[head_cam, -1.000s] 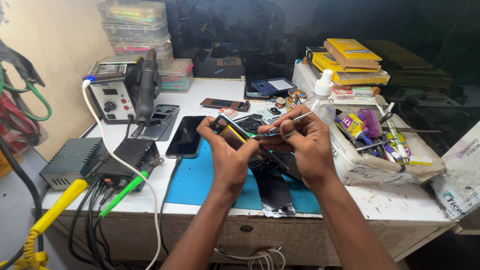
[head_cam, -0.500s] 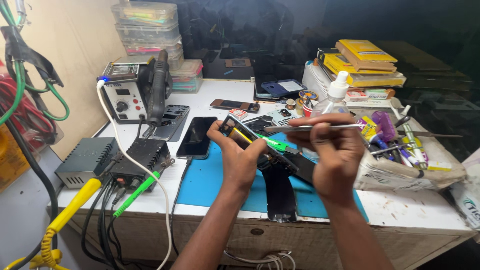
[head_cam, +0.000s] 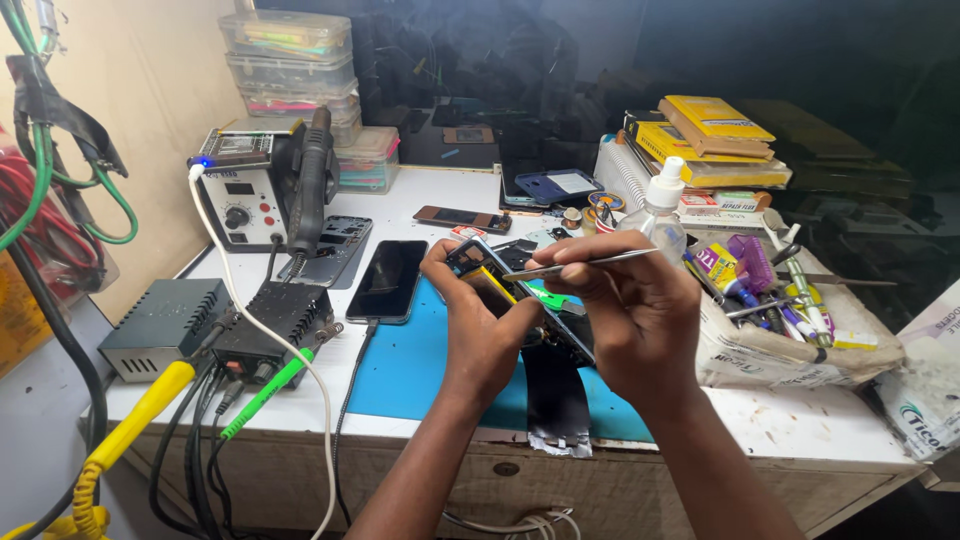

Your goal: The person disassembles a mobile phone using a small screwdriver and a prying tool, removing the back panel and battery, and then applies liquid from a bottle onto the internal components.

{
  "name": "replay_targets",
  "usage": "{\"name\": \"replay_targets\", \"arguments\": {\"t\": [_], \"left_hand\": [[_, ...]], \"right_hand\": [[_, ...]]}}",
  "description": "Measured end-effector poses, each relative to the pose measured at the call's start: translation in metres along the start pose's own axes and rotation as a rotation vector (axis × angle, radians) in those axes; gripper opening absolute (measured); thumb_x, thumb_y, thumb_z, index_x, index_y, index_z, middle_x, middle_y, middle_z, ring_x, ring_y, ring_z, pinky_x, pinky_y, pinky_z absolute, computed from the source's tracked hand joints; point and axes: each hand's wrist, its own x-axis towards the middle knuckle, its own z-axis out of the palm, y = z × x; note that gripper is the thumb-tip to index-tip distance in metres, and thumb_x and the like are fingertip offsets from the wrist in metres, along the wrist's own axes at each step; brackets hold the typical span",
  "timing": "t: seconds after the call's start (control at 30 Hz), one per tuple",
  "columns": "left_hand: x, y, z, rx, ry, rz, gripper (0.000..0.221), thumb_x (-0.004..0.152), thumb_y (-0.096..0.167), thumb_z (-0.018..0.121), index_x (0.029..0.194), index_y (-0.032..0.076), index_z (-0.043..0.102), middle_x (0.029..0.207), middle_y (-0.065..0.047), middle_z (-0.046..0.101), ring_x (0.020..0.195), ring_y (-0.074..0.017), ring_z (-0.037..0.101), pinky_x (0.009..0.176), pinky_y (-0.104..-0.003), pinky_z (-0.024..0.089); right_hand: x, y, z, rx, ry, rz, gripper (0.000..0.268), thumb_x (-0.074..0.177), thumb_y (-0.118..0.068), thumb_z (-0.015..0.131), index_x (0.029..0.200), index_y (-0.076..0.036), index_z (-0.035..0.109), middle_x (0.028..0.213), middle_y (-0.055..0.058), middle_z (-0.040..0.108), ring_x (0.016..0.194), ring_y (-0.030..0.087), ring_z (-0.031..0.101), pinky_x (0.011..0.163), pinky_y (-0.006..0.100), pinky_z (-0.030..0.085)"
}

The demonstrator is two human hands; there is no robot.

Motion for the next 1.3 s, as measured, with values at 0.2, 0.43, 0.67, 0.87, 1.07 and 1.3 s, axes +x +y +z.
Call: {"name": "replay_targets", "arguments": {"t": [0.2,0.43,0.67,0.87,1.07,1.3], "left_hand": [[-0.001,0.004,0.001,-0.045,-0.025,-0.034,0.082,0.075,0.002,0.071,0.134,0.011,0.015,0.118,-0.017,0.050,0.103,-0.0190,0.063,0.082,-0.031,0.058],[0.000,-0.001,0.000,-0.055,-0.046,0.021,0.081,0.075,-0.002,0.068,0.136,0.010,0.016,0.123,-0.016,0.046,0.112,-0.0189,0.058,0.093,-0.033,0.054],[-0.001,-0.002,0.000,-0.094,-0.099,0.039,0.079,0.073,-0.007,0.061,0.136,0.011,0.015,0.125,-0.017,0.045,0.117,-0.0202,0.056,0.101,-0.035,0.052],[-0.002,-0.001,0.000,-0.113,-0.122,0.026,0.080,0.074,-0.007,0.058,0.136,0.012,0.012,0.125,-0.017,0.045,0.117,-0.0208,0.057,0.101,-0.035,0.053],[-0.002,0.001,-0.001,-0.084,-0.113,-0.010,0.077,0.075,-0.007,0.057,0.134,0.013,0.012,0.122,-0.018,0.044,0.109,-0.0206,0.061,0.087,-0.033,0.059],[-0.004,0.007,-0.001,-0.137,-0.129,-0.032,0.076,0.075,-0.006,0.054,0.135,0.013,0.011,0.119,-0.017,0.050,0.104,-0.0187,0.063,0.083,-0.030,0.059]], "right_hand": [[0.001,0.001,0.006,-0.064,-0.037,-0.024,0.012,0.101,0.010,0.062,0.110,0.003,0.066,0.104,0.014,0.075,0.099,0.014,0.073,0.088,0.026,0.061],[-0.003,0.007,0.011,-0.088,0.053,0.082,0.008,0.098,0.006,0.064,0.103,0.002,0.069,0.097,0.011,0.077,0.091,0.013,0.075,0.082,0.026,0.063],[0.002,0.016,0.006,0.178,0.123,0.273,0.007,0.102,-0.002,0.060,0.103,0.003,0.064,0.099,0.014,0.075,0.092,0.021,0.078,0.085,0.035,0.068],[0.006,0.018,0.004,0.181,0.123,0.344,0.007,0.102,-0.005,0.060,0.102,0.001,0.064,0.098,0.015,0.076,0.090,0.022,0.078,0.081,0.036,0.068],[0.008,0.019,0.004,0.173,0.092,0.336,0.006,0.103,-0.005,0.059,0.101,-0.001,0.063,0.097,0.015,0.076,0.091,0.022,0.079,0.080,0.036,0.069],[0.009,0.021,0.001,0.194,0.077,0.349,0.004,0.102,-0.005,0.059,0.102,-0.002,0.062,0.098,0.014,0.076,0.093,0.022,0.079,0.081,0.036,0.070]]}}
